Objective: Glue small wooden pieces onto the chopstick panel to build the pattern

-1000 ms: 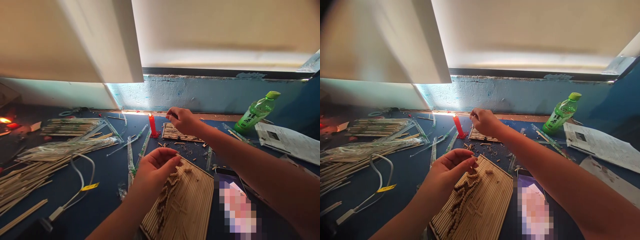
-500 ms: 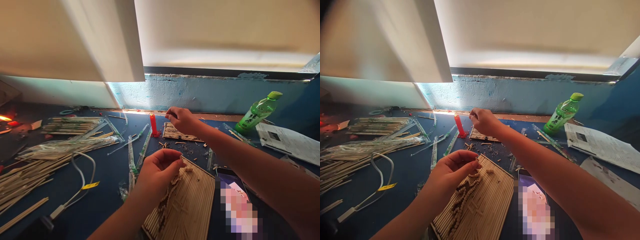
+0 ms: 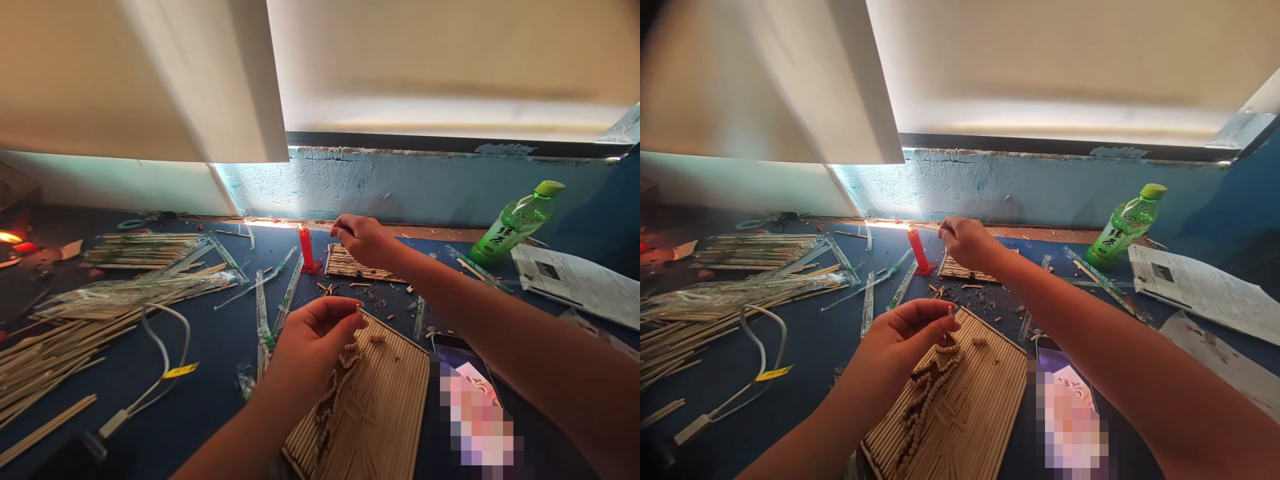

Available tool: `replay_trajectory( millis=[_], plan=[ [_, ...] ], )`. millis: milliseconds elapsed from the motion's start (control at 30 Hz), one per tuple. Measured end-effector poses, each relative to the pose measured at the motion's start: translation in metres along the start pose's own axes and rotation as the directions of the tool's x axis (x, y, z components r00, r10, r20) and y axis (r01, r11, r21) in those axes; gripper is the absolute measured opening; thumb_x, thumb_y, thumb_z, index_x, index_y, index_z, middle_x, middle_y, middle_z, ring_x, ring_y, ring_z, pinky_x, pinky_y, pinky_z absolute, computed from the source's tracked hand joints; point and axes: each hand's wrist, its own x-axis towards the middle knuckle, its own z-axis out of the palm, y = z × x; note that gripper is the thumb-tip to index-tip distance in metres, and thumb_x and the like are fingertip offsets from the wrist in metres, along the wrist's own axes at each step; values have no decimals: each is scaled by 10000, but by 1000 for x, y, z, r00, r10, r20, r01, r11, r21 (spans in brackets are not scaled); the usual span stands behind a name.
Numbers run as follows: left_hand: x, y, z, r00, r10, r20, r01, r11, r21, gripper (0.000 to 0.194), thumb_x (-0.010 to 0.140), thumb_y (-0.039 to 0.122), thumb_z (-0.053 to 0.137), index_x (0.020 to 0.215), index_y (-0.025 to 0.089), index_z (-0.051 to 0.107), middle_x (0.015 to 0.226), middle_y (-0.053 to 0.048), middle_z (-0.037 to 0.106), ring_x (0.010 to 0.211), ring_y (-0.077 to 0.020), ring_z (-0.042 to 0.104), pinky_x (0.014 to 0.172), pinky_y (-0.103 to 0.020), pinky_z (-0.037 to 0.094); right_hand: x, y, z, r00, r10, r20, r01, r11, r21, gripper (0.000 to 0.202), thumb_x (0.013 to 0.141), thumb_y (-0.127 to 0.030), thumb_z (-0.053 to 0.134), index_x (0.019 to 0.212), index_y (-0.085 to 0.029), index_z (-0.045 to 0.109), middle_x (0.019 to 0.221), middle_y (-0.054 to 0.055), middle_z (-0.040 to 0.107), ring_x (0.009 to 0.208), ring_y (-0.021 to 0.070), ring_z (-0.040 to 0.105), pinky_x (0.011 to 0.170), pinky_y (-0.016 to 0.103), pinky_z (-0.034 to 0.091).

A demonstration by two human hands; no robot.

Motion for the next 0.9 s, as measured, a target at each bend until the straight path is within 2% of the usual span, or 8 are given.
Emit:
replay_trajectory(
  millis=[267,500,667,900],
  plan=[
    [1,-1,2,999,23,37,-21,998,-64,198,822,345,733,925,188,672,872,-66,743,864,-213,703,712,-287,519,1,0,0,1000,10,8,-10,1000,7,243,930,-297,437,957,-183,651,756,55,654,646,167,524,618,312,359],
    [2,-2,1,997,-9,72,12,999,-40,266,810,384,750,956,172,684,847,-80,769,783,-178,696,712,-275,517,3,4,4,1000,-9,-15,9,1000,25,239,920,-304,456,944,-185,662,805,69,681,698,181,560,636,312,361],
    [1,-1,1,999,0,42,3,998,-61,256,823,385,736,962,178,678,903,-79,765,754,-173,700,686,-278,523,2,4,4,1000,-7,-6,8,1000,21,254,931,-308,443,958,-176,658,756,59,662,662,170,536,617,307,349],
    [1,-1,0,998,10,67,-7,999,-44,237,828,392,732,934,183,702,893,-66,756,719,-145,679,680,-255,511,1,4,3,1000,-1,-4,1,1000,26,249,931,-309,444,957,-178,653,716,45,639,625,161,509,617,308,348]
  ],
)
